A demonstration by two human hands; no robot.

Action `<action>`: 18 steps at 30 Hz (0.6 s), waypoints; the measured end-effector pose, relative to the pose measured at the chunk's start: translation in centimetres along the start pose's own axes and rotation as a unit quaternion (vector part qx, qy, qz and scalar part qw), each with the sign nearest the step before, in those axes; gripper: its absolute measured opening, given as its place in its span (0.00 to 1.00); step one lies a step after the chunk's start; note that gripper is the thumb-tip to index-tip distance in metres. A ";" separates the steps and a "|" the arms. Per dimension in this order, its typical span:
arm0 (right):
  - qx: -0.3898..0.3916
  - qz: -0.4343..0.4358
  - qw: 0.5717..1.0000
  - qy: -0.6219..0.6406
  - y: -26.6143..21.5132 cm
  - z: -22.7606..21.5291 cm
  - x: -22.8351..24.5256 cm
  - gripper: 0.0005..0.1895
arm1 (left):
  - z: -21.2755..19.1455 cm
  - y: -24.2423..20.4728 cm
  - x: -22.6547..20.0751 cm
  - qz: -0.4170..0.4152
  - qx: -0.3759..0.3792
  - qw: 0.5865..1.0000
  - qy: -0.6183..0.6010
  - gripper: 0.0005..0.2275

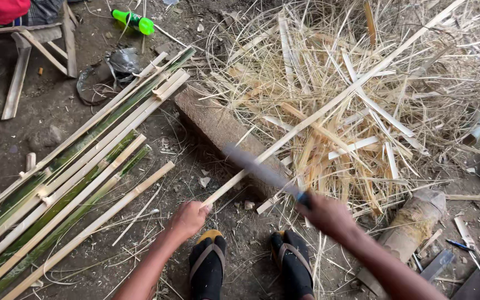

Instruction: The person uses a machete to split long bamboo poles into thin strips on a wooden block. They repeatedly position the bamboo, strike it with the machete, and peel away the resulting strips, accumulating a pile of bamboo shavings and finished strips on the ground.

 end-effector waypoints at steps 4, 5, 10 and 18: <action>-0.067 0.126 0.990 0.016 0.9 -3.8 -5.6 0.28 | 0.3 -0.8 1.1 0.010 0.027 1.000 -0.003 0.18; -0.070 0.121 0.990 0.001 0.4 -3.1 -5.2 0.29 | 0.5 -1.0 1.4 0.013 0.025 1.000 -0.004 0.18; -0.004 -0.093 0.978 -0.185 -0.3 1.9 2.2 0.36 | 0.1 0.2 3.7 0.007 0.022 0.999 -0.027 0.20; -0.158 0.204 0.964 -0.071 3.4 -7.5 -14.9 0.35 | -3.0 -4.8 7.8 -0.011 -0.017 1.000 0.019 0.19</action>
Point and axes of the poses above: each hand's wrist, its own y-axis towards the middle knuckle, its own z-axis out of the palm, x = y × z, the point moved 6 cm from there along y, towards the middle knuckle, and after that the axes turned 11 degrees about -y, right-handed, at the moved point
